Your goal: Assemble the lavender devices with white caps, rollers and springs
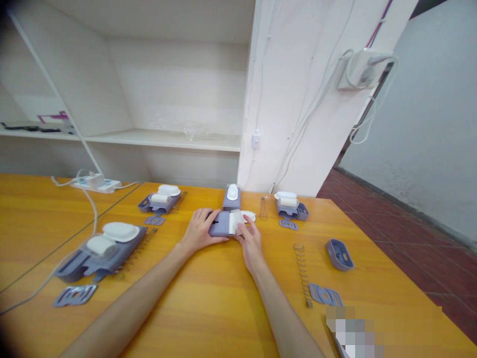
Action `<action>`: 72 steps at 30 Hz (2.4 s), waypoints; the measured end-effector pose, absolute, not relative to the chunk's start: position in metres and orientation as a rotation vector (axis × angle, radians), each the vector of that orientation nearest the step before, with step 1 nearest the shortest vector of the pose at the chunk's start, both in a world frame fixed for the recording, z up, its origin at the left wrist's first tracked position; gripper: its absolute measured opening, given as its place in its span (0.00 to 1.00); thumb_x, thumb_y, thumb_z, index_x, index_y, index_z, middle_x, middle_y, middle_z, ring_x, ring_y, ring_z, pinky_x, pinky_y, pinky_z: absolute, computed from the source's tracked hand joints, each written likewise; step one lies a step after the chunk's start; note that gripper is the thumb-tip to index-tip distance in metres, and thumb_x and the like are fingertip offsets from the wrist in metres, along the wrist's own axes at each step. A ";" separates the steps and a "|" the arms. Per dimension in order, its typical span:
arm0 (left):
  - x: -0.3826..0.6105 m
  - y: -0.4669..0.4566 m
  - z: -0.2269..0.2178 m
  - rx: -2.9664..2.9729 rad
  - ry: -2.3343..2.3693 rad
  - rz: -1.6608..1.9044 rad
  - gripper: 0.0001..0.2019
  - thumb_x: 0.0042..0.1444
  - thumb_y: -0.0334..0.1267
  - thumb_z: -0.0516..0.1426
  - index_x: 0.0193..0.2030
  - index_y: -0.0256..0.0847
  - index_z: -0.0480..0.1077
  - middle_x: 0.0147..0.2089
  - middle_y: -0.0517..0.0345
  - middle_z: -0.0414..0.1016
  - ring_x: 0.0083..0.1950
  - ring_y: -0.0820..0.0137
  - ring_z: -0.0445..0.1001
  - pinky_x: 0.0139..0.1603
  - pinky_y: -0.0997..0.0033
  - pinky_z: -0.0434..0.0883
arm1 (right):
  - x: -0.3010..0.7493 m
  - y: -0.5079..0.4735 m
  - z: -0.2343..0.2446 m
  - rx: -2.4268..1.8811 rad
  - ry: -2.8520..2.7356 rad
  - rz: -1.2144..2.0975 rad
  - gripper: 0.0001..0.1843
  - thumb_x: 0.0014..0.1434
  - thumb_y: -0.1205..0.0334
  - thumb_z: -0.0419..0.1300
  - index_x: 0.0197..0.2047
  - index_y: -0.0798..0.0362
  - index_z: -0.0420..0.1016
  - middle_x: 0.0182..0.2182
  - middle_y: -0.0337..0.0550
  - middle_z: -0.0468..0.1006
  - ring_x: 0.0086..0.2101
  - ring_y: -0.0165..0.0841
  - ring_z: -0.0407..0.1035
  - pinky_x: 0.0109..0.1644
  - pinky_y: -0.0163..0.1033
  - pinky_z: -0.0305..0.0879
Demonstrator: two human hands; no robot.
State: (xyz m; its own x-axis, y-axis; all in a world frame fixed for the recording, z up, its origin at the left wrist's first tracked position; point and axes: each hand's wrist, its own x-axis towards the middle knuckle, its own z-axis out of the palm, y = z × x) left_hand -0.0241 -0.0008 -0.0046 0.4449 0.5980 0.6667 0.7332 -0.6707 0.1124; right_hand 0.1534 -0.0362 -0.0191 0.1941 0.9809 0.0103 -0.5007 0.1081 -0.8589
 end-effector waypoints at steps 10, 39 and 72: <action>-0.023 0.000 -0.004 -2.483 -1.168 -1.020 0.39 0.44 0.66 0.53 0.56 0.37 0.62 0.45 0.44 0.67 0.47 0.55 0.65 0.49 0.54 0.61 | 0.150 -0.038 -0.023 -1.094 -1.208 0.994 0.39 0.51 0.55 0.61 0.64 0.56 0.53 0.28 0.37 0.73 0.29 0.31 0.68 0.36 0.37 0.67; -0.026 -0.002 0.001 -2.632 -1.068 -0.915 0.36 0.41 0.68 0.54 0.49 0.40 0.66 0.41 0.47 0.68 0.44 0.58 0.66 0.46 0.56 0.63 | 0.193 -0.015 -0.042 -1.490 -1.994 -0.152 0.32 0.56 0.68 0.48 0.64 0.53 0.51 0.60 0.49 0.59 0.60 0.42 0.48 0.62 0.55 0.43; -0.018 -0.006 -0.005 -2.877 -1.089 -1.298 0.36 0.45 0.51 0.62 0.59 0.44 0.55 0.56 0.47 0.64 0.59 0.59 0.64 0.58 0.54 0.64 | 0.167 -0.029 -0.017 -1.282 -1.833 0.043 0.19 0.55 0.57 0.58 0.50 0.46 0.72 0.46 0.47 0.72 0.48 0.41 0.64 0.53 0.49 0.59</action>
State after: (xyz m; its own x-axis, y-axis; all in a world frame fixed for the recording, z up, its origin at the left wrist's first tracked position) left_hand -0.0185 -0.0060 -0.0047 0.4898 0.6329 0.5997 0.4807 -0.7698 0.4199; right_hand 0.1672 -0.0287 -0.0175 -0.0871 0.7747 0.6263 0.7447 0.4682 -0.4756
